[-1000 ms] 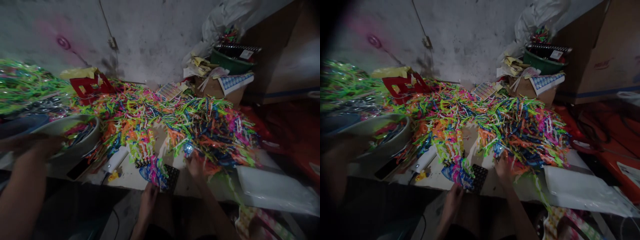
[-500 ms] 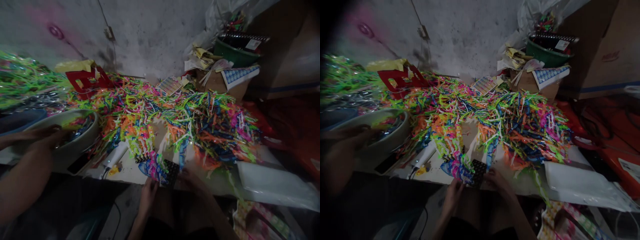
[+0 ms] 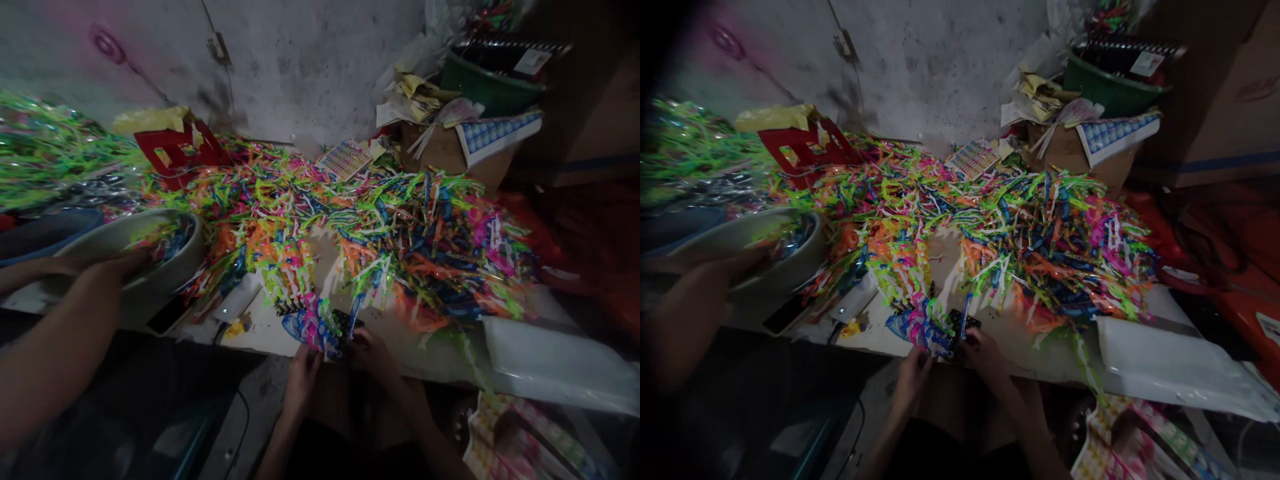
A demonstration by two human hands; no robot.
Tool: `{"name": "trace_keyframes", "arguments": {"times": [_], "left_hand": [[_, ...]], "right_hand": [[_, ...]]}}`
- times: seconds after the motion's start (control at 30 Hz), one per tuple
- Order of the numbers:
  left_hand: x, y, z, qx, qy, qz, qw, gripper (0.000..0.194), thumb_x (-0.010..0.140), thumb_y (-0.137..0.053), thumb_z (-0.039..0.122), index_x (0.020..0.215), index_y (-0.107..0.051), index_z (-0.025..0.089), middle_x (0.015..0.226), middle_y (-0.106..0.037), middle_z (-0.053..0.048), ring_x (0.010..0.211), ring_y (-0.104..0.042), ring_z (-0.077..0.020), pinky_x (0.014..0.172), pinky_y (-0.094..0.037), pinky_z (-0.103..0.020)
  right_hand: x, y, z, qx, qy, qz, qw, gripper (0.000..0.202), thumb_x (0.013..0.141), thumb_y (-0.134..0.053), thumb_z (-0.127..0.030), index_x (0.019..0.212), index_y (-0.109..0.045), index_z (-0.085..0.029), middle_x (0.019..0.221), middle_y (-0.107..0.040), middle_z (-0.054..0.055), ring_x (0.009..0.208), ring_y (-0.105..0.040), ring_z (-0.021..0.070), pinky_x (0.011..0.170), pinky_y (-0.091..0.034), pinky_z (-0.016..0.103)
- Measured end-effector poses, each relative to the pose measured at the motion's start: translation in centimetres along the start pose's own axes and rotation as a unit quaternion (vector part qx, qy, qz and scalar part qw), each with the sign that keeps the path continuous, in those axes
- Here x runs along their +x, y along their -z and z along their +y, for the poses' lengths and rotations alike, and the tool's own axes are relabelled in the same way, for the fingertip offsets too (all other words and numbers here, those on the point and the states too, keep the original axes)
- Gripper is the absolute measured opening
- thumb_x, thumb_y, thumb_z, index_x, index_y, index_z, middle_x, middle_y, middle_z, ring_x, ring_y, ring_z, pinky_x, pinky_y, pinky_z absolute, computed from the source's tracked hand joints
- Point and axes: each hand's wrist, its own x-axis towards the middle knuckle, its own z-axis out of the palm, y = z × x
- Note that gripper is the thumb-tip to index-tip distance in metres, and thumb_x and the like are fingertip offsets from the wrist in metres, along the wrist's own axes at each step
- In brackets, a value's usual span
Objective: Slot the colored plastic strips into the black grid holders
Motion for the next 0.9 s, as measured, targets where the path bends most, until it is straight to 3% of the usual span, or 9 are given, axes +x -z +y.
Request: {"name": "trace_keyframes", "arguments": {"times": [0.2, 0.33, 0.47, 0.63, 0.8, 0.9], "left_hand": [[-0.1, -0.2, -0.7, 0.009, 0.006, -0.003, 1.0, 0.029, 0.083, -0.047, 0.041, 0.091, -0.063, 0.018, 0.076, -0.064, -0.004, 0.067, -0.058, -0.0189, 0.066, -0.046, -0.029], [-0.2, -0.3, -0.9, 0.008, 0.012, -0.006, 1.0, 0.029, 0.083, -0.048, 0.039, 0.095, -0.062, 0.017, 0.08, -0.065, -0.005, 0.073, -0.059, -0.02, 0.07, -0.046, -0.03], [-0.1, -0.2, -0.8, 0.007, 0.009, -0.006, 1.0, 0.029, 0.082, -0.048, 0.041, 0.091, -0.061, 0.017, 0.077, -0.065, -0.005, 0.072, -0.06, -0.0204, 0.069, -0.047, -0.031], [0.0, 0.0, -0.6, 0.009, -0.002, -0.006, 1.0, 0.028, 0.08, -0.047, 0.039, 0.09, -0.061, 0.017, 0.077, -0.065, -0.005, 0.07, -0.06, -0.0203, 0.066, -0.047, -0.031], [0.0, 0.0, -0.5, 0.002, -0.007, -0.003, 1.0, 0.026, 0.079, -0.046, 0.036, 0.088, -0.06, 0.017, 0.078, -0.065, -0.005, 0.069, -0.059, -0.0197, 0.066, -0.047, -0.031], [-0.1, -0.1, -0.7, -0.012, -0.006, -0.004, 1.0, 0.024, 0.08, -0.046, 0.036, 0.087, -0.059, 0.018, 0.074, -0.064, -0.003, 0.065, -0.058, -0.0187, 0.063, -0.047, -0.029]], "right_hand": [[-1.2, -0.1, -0.8, -0.101, 0.008, -0.01, 0.995, 0.015, 0.083, -0.054, -0.031, 0.09, -0.062, -0.021, 0.085, -0.068, 0.003, 0.079, -0.063, 0.018, 0.072, -0.046, 0.026], [-1.1, 0.0, -1.3, -0.15, 0.04, -0.047, 0.987, 0.007, 0.082, -0.053, -0.023, 0.082, -0.059, -0.02, 0.082, -0.066, 0.002, 0.075, -0.06, 0.0158, 0.067, -0.042, 0.022], [-0.2, 0.4, -1.6, -0.171, 0.093, -0.091, 0.977, 0.007, 0.079, -0.052, -0.016, 0.077, -0.058, -0.019, 0.08, -0.064, 0.001, 0.075, -0.057, 0.0142, 0.067, -0.038, 0.02], [1.8, 0.3, -1.9, -0.187, 0.122, -0.153, 0.963, 0.003, 0.074, -0.055, -0.018, 0.073, -0.057, -0.018, 0.074, -0.063, -0.002, 0.072, -0.054, 0.014, 0.062, -0.035, 0.019], [2.6, -0.4, -1.6, -0.216, 0.119, -0.137, 0.959, 0.006, 0.066, -0.056, -0.013, 0.067, -0.058, -0.018, 0.069, -0.063, -0.003, 0.068, -0.053, 0.0137, 0.061, -0.035, 0.02], [2.4, 0.1, -1.1, -0.198, 0.123, -0.143, 0.962, 0.012, 0.064, -0.059, -0.011, 0.071, -0.063, -0.02, 0.072, -0.066, -0.003, 0.07, -0.057, 0.0148, 0.061, -0.038, 0.02]]}}
